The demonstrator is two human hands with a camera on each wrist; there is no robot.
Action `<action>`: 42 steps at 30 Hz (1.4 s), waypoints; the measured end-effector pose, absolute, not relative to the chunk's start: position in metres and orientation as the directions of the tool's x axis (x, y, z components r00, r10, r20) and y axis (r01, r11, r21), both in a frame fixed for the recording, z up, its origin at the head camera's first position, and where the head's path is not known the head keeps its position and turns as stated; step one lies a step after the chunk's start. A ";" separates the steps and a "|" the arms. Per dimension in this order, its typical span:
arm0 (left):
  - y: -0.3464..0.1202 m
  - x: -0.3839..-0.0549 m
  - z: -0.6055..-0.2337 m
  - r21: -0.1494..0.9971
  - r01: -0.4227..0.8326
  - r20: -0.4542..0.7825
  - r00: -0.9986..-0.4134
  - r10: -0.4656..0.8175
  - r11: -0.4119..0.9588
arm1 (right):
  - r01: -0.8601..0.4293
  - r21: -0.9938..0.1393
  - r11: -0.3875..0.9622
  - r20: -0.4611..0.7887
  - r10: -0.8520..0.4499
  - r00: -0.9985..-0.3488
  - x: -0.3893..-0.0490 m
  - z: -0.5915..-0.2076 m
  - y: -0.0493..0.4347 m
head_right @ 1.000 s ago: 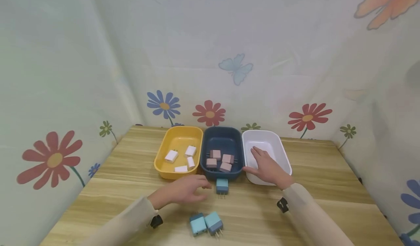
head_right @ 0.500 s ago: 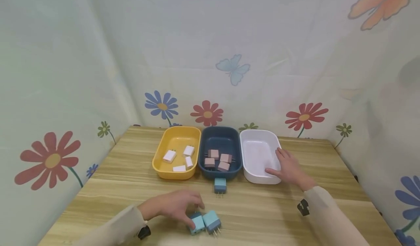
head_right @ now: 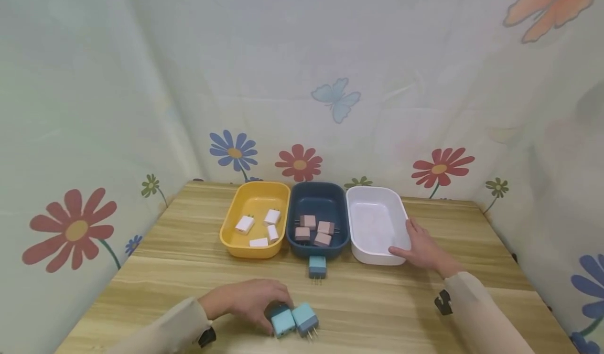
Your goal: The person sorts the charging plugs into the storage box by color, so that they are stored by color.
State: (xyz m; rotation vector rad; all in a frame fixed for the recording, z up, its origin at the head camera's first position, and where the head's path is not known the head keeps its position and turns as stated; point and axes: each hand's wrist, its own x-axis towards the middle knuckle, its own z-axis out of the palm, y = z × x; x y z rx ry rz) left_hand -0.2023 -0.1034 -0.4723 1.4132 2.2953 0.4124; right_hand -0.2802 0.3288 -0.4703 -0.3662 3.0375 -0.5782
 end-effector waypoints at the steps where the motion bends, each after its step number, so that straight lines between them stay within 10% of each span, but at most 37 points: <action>1: -0.103 -0.203 -0.473 0.447 0.779 -0.187 -0.399 0.898 0.439 | -0.223 -0.370 0.902 0.015 -0.234 -0.972 -0.280 -0.470 0.330; 19: -0.111 -0.224 -0.451 0.411 0.746 -0.107 -0.531 0.841 0.523 | -0.225 -0.446 0.866 0.003 -0.250 -0.968 -0.276 -0.469 0.331; 42: -0.027 -0.267 -0.413 0.291 0.802 0.039 -0.555 0.831 0.522 | -0.212 -0.501 0.839 0.017 -0.235 -0.972 -0.277 -0.481 0.331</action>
